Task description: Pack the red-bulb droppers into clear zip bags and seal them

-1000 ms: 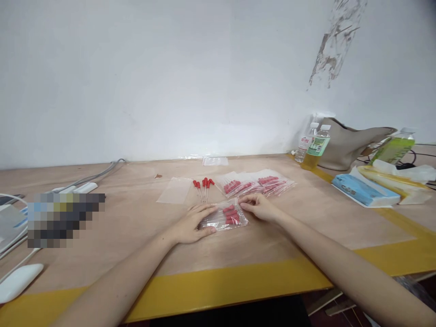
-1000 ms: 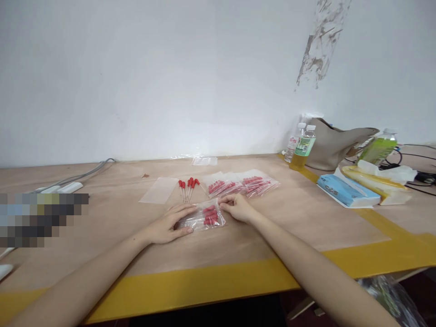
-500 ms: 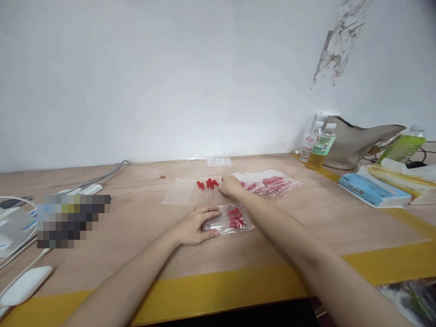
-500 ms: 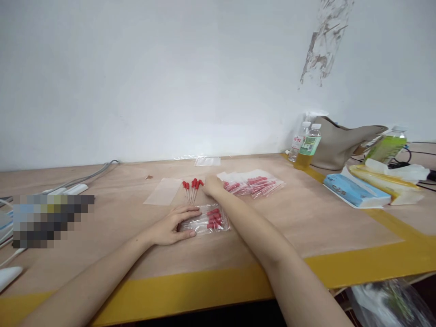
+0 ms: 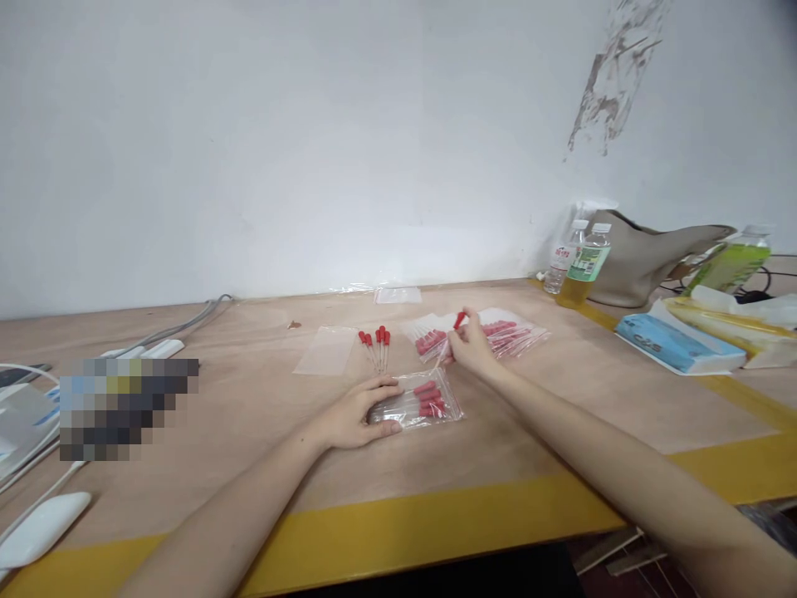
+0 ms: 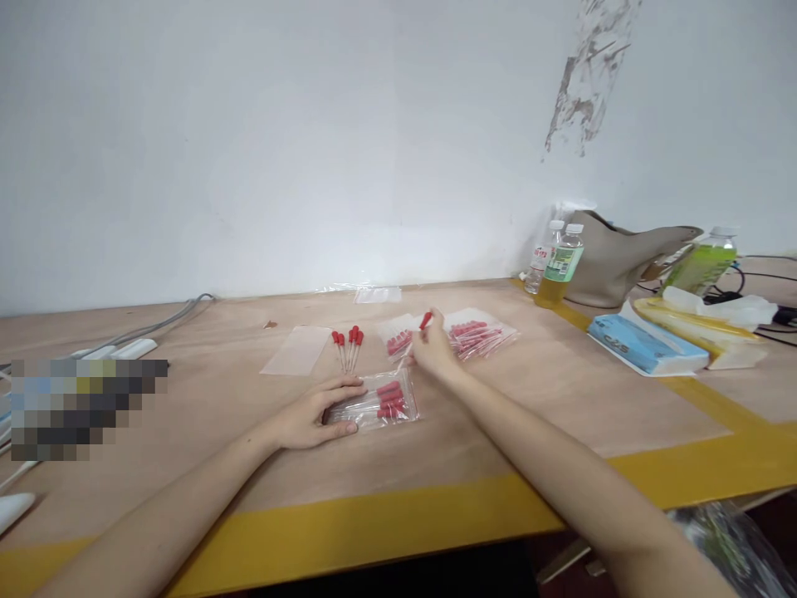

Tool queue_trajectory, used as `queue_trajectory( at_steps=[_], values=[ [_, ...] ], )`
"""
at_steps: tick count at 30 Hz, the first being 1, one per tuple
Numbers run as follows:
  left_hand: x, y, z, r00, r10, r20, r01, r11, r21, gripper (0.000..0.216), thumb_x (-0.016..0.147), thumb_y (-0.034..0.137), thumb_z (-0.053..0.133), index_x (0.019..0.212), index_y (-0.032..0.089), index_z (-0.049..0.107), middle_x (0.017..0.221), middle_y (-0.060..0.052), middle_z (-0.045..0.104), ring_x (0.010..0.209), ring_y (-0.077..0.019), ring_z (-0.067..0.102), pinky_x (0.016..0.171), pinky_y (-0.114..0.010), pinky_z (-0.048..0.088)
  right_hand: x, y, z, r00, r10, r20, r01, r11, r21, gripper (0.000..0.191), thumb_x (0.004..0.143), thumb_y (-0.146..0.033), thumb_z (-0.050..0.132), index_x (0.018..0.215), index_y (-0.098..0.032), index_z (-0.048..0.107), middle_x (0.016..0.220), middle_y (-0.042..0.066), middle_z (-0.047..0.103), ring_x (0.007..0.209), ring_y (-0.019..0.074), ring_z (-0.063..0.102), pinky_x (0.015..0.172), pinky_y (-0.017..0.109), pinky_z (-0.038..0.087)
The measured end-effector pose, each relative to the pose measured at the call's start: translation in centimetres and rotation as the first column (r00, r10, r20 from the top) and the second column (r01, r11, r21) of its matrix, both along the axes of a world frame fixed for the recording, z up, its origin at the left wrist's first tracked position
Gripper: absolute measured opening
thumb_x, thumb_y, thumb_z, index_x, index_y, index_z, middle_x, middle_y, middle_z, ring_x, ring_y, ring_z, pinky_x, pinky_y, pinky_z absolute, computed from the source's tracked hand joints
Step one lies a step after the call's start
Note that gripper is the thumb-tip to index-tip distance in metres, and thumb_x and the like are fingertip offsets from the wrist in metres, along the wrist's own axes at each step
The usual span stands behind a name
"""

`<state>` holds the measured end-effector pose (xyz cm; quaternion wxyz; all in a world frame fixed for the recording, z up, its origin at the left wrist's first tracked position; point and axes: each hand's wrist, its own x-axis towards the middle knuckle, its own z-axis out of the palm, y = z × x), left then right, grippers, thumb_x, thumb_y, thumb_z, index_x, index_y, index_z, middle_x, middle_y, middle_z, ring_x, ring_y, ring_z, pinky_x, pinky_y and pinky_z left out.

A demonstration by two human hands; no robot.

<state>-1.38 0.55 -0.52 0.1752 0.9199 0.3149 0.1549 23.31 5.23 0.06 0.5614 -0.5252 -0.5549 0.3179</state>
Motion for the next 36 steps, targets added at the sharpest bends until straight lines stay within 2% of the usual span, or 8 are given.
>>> queue_trajectory(
  at_steps=[2, 5, 9, 13, 19, 25, 29, 36],
  values=[
    [0.0, 0.1, -0.1, 1.0, 0.002, 0.006, -0.002, 1.0, -0.002, 0.055, 0.078, 0.047, 0.053, 0.126, 0.023, 0.042, 0.133, -0.007, 0.038, 0.122, -0.0233, 0.035, 0.102, -0.039, 0.029, 1.9, -1.3, -0.9, 0.993, -0.059, -0.102, 0.064, 0.997, 0.046, 0.067, 0.068, -0.024, 0.051, 0.125, -0.022, 0.017, 0.065, -0.007, 0.046, 0.044, 0.0116, 0.054, 0.043, 0.026, 0.049],
    [0.0, 0.2, -0.3, 1.0, 0.002, 0.019, -0.002, 1.0, -0.003, 0.055, 0.077, 0.046, 0.055, 0.125, 0.023, 0.043, 0.133, -0.007, 0.038, 0.122, -0.0244, 0.035, 0.102, -0.041, 0.029, 3.3, -2.2, -1.8, 0.972, -0.11, -0.207, 0.122, 0.991, 0.046, 0.061, 0.065, -0.025, 0.054, 0.116, -0.023, 0.022, 0.063, -0.009, 0.044, 0.045, 0.0114, 0.054, 0.046, 0.027, 0.051],
    [0.0, 0.2, -0.4, 1.0, 0.002, 0.021, -0.002, 1.0, 0.009, 0.055, 0.077, 0.047, 0.055, 0.125, 0.023, 0.043, 0.133, -0.007, 0.037, 0.122, -0.0236, 0.035, 0.102, -0.04, 0.029, 2.6, -2.3, -2.2, 0.952, -0.067, -0.299, 0.068, 0.998, -0.006, 0.051, 0.063, -0.023, 0.056, 0.103, -0.024, 0.024, 0.062, -0.009, 0.046, 0.048, 0.0131, 0.057, 0.048, 0.029, 0.053],
    [0.1, 0.0, -0.2, 1.0, 0.001, 0.017, -0.001, 1.0, 0.011, 0.055, 0.078, 0.047, 0.053, 0.126, 0.023, 0.043, 0.133, -0.007, 0.037, 0.122, -0.0224, 0.035, 0.102, -0.039, 0.029, 2.0, -2.4, -2.2, 0.948, -0.045, -0.315, 0.042, 0.999, -0.016, 0.046, 0.064, -0.023, 0.055, 0.099, -0.025, 0.025, 0.063, -0.009, 0.047, 0.047, 0.0126, 0.056, 0.046, 0.028, 0.052],
    [0.0, 0.2, -0.3, 1.0, 0.01, 0.007, -0.01, 1.0, -0.01, 0.056, 0.077, 0.047, 0.054, 0.127, 0.024, 0.042, 0.134, -0.006, 0.036, 0.122, -0.0241, 0.034, 0.102, -0.04, 0.029, 3.4, -2.5, -2.1, 0.956, -0.172, -0.238, 0.185, 0.982, 0.032, 0.044, 0.063, -0.025, 0.055, 0.098, -0.025, 0.029, 0.062, -0.009, 0.048, 0.044, 0.011, 0.053, 0.042, 0.025, 0.049],
    [0.1, 0.2, -0.4, 1.0, -0.002, 0.012, 0.002, 1.0, 0.013, 0.055, 0.077, 0.047, 0.054, 0.126, 0.024, 0.042, 0.133, -0.006, 0.036, 0.122, -0.0232, 0.034, 0.102, -0.04, 0.028, 2.0, -2.9, -2.7, 0.936, -0.061, -0.348, 0.053, 0.998, -0.033, 0.043, 0.061, -0.022, 0.059, 0.091, -0.025, 0.028, 0.062, -0.009, 0.052, 0.05, 0.0122, 0.059, 0.051, 0.028, 0.053],
    [0.1, 0.0, -0.1, 1.0, 0.005, -0.001, -0.005, 1.0, 0.014, 0.055, 0.078, 0.047, 0.053, 0.127, 0.025, 0.04, 0.134, -0.006, 0.036, 0.123, -0.0231, 0.033, 0.102, -0.04, 0.028, 0.9, -3.4, -2.5, 0.896, -0.058, -0.439, 0.012, 0.994, -0.107, 0.04, 0.061, -0.017, 0.059, 0.085, -0.025, 0.028, 0.061, -0.01, 0.053, 0.053, 0.0103, 0.06, 0.058, 0.027, 0.055],
    [0.1, 0.0, -0.1, 1.0, 0.005, -0.005, -0.005, 1.0, 0.009, 0.056, 0.078, 0.047, 0.053, 0.127, 0.025, 0.041, 0.135, -0.006, 0.035, 0.123, -0.0236, 0.033, 0.103, -0.039, 0.028, 0.9, -4.0, -2.2, 0.91, -0.055, -0.412, 0.009, 0.993, -0.114, 0.036, 0.064, -0.012, 0.058, 0.084, -0.024, 0.03, 0.056, -0.01, 0.052, 0.049, 0.0098, 0.058, 0.051, 0.023, 0.053]
  ],
)
